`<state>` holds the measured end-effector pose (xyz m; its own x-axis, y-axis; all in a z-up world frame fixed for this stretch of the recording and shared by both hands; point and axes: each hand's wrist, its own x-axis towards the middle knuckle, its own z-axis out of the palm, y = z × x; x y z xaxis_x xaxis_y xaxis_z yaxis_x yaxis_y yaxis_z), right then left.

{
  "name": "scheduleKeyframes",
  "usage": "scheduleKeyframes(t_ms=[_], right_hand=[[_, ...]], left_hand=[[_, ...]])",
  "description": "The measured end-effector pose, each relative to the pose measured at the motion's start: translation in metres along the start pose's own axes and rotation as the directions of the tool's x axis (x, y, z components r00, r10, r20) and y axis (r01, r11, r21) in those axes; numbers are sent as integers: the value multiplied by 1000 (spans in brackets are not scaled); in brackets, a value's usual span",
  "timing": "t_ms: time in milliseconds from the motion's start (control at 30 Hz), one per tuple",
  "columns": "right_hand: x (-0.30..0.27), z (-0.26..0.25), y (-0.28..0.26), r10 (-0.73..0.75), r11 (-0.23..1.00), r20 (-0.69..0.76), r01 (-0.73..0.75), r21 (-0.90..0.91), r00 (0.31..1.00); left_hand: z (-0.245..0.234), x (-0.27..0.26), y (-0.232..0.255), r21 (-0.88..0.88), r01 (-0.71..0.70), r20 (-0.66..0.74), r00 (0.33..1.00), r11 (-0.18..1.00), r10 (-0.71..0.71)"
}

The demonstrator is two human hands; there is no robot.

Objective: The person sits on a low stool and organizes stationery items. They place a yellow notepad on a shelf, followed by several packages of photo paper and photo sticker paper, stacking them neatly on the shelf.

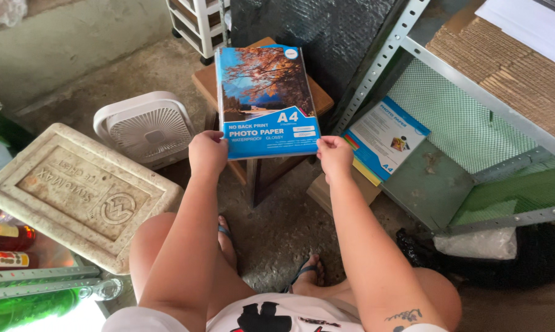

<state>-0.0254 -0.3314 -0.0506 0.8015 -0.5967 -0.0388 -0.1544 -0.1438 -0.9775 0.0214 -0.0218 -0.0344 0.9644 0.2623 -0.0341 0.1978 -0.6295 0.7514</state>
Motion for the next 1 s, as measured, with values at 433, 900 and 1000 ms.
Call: scheduleKeyframes(t_ms=[433,900,1000], right_hand=[[-19,-4,-34,114,993,-26,-113,40,993],[-38,-7,-75,290,920,173,-324,222,941],[-29,-1,-62,289,916,214,-334,222,933]], left_hand=[[-32,-33,25,-21,29,42,999,999,-28],[-47,-15,19,-114,36,42,999,993,-32],[-49,-22,29,-444,127,78,992,887,-103]])
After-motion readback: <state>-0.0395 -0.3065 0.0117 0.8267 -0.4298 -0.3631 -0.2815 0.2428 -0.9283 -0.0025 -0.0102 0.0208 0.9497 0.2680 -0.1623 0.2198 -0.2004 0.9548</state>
